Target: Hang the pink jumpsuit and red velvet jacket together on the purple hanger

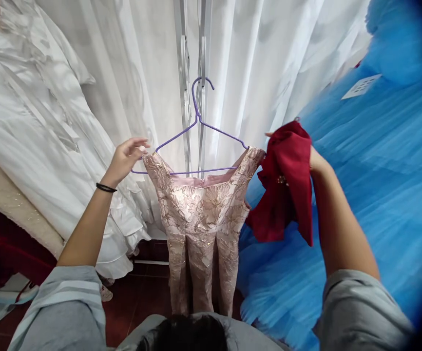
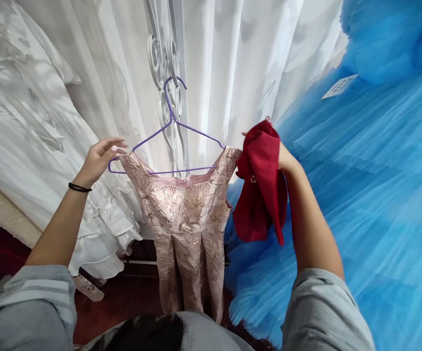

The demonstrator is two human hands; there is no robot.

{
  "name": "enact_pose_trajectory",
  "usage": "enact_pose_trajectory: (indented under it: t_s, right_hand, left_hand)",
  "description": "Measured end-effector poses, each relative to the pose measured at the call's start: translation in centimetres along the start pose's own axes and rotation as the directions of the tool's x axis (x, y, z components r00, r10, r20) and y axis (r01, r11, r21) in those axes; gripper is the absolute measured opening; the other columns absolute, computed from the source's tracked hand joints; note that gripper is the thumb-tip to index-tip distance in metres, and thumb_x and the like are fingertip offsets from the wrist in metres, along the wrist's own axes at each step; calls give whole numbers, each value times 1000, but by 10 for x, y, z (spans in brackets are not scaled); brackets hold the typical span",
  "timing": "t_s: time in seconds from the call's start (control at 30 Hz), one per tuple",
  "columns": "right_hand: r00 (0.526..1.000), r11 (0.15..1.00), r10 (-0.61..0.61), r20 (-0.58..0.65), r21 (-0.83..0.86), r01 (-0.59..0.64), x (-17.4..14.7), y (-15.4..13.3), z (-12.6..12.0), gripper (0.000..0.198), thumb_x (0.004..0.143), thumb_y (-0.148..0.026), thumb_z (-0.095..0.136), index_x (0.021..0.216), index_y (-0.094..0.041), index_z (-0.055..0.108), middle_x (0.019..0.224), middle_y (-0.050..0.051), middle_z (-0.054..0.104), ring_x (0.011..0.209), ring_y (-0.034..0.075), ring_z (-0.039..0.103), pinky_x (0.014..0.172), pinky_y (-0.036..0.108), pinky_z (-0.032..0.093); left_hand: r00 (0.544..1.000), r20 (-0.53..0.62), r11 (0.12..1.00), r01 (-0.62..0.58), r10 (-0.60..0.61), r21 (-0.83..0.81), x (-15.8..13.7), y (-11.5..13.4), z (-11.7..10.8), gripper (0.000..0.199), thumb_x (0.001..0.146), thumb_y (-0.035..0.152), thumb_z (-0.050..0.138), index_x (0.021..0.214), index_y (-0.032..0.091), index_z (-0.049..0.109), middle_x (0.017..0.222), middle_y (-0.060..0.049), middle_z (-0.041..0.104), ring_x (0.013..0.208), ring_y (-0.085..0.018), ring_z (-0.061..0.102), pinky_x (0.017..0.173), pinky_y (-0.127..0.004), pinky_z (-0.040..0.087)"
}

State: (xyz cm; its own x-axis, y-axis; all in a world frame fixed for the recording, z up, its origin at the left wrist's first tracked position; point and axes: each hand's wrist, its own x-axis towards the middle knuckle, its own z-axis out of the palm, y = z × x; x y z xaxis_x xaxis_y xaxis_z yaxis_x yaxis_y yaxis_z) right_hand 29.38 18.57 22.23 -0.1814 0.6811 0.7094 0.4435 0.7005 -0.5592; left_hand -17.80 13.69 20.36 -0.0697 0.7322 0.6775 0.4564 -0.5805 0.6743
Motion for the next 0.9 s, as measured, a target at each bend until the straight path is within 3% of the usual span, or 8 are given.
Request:
enact_pose_trajectory:
  t_s: [0.07,0.1,0.2,0.3,0.5,0.63,0.8,0.9]
  right_hand:
    - [986,997,69,154,-26,-66,20,-5,2,11,72,-2,63,81,-7,65,75,1,64,71,8,54,71,24,45]
    - [979,993,109,175,-62,-99,24,-6,5,7,72,-3,60,69,-9,59,66,-3,58,67,6,48,67,22,41]
    - [981,968,161,112,-213,-135,20,1,16,31,74,-11,56,52,-17,35,51,-8,30,59,4,29,56,23,26]
    - [992,959,125,0,-258,-121,6,15,26,35,71,-11,56,49,-19,30,51,-6,24,57,5,25,54,25,22]
    - [974,978,105,-199,-154,-137,-21,39,41,30,69,-19,54,49,-19,32,48,-4,31,53,6,26,53,25,24]
    - [961,981,102,-256,-132,-140,-31,45,46,26,68,-23,54,51,-19,35,48,-3,35,54,7,29,53,26,25]
    - [957,984,132,-258,-81,-158,-42,53,49,21,66,-26,55,54,-19,39,50,-2,40,56,9,34,53,25,28]
    - [947,974,219,-237,-11,-228,-73,52,70,22,64,-30,52,51,-19,38,48,-2,39,54,8,32,51,25,27]
  left_hand:
    - [994,100,978,-65,46,200,2,6,7,50,81,56,60,104,13,72,101,-10,73,90,-21,67,80,-29,50]
    - [992,113,958,-91,62,273,1,7,10,47,84,54,57,98,13,74,96,-10,74,89,-22,67,80,-30,50]
    - [994,60,923,-109,93,370,-3,2,8,42,85,49,55,91,13,77,89,-8,76,84,-22,67,76,-28,49]
    - [994,-39,929,-77,97,363,-12,-8,-5,40,82,48,60,90,14,78,86,-6,76,80,-21,68,73,-27,51]
    - [957,-280,994,92,-73,54,-40,-27,-18,53,74,62,68,85,11,76,71,-5,71,61,-16,64,59,-28,57]
    - [896,-429,990,73,-117,-117,-45,-36,-13,50,72,59,72,78,10,71,60,-1,65,53,-12,57,58,-30,58]
    - [805,-503,927,146,-314,-346,-55,-60,-13,40,67,49,77,73,12,63,56,4,56,52,-8,51,59,-27,53]
    - [768,-479,878,221,-425,-424,-95,-72,13,39,67,51,73,70,15,57,56,5,53,51,-7,49,53,-22,46]
